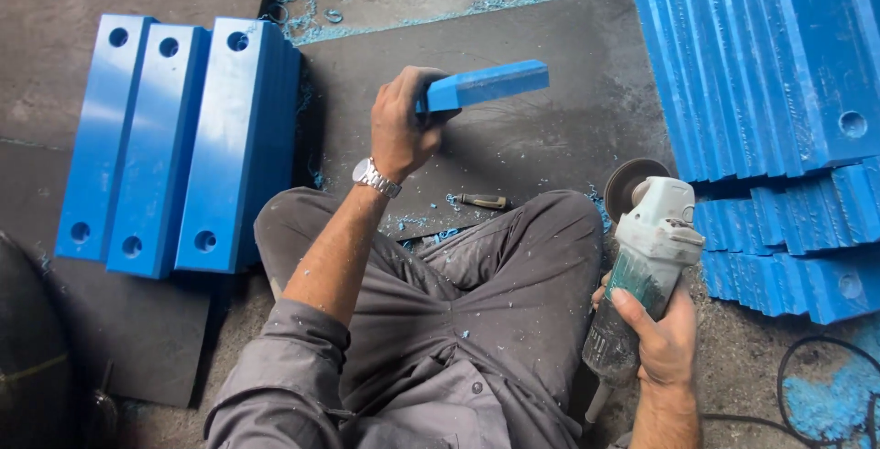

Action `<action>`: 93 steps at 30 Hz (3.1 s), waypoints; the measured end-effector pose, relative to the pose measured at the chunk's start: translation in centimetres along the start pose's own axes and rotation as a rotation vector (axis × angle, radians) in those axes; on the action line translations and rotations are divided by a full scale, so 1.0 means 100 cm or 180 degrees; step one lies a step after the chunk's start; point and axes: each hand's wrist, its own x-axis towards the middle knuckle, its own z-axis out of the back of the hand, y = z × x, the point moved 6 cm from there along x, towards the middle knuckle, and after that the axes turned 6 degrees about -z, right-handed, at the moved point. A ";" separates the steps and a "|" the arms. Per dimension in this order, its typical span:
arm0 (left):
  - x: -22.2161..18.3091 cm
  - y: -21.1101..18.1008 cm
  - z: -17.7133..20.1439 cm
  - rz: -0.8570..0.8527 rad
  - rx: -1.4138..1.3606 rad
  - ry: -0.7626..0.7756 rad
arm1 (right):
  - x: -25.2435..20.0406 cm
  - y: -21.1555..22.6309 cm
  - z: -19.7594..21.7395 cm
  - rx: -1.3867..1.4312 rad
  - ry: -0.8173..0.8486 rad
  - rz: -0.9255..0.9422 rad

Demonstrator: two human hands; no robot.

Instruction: Grinding and deburring blue plastic industrial parts using a handheld angle grinder and manual tools.

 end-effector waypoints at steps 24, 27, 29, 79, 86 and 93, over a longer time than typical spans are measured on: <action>-0.063 -0.053 0.033 0.0227 -0.0901 0.0123 | -0.041 0.045 -0.082 -0.0499 0.0609 0.0321; -0.058 -0.058 0.024 0.0069 -0.0918 0.0193 | -0.041 0.048 -0.078 -0.0579 0.0509 0.0410; -0.058 -0.057 0.025 0.0122 -0.0890 0.0208 | -0.041 0.045 -0.076 -0.0676 0.0461 0.0411; -0.070 -0.058 0.024 0.0239 -0.0919 0.0038 | -0.050 0.032 -0.113 -0.2091 0.0491 0.0104; -0.068 -0.059 0.025 0.0167 -0.0889 0.0077 | -0.048 0.035 -0.112 -0.1749 0.0380 0.0362; -0.066 -0.060 0.027 0.0159 -0.0975 0.0078 | -0.049 0.033 -0.114 -0.1899 0.0669 0.0119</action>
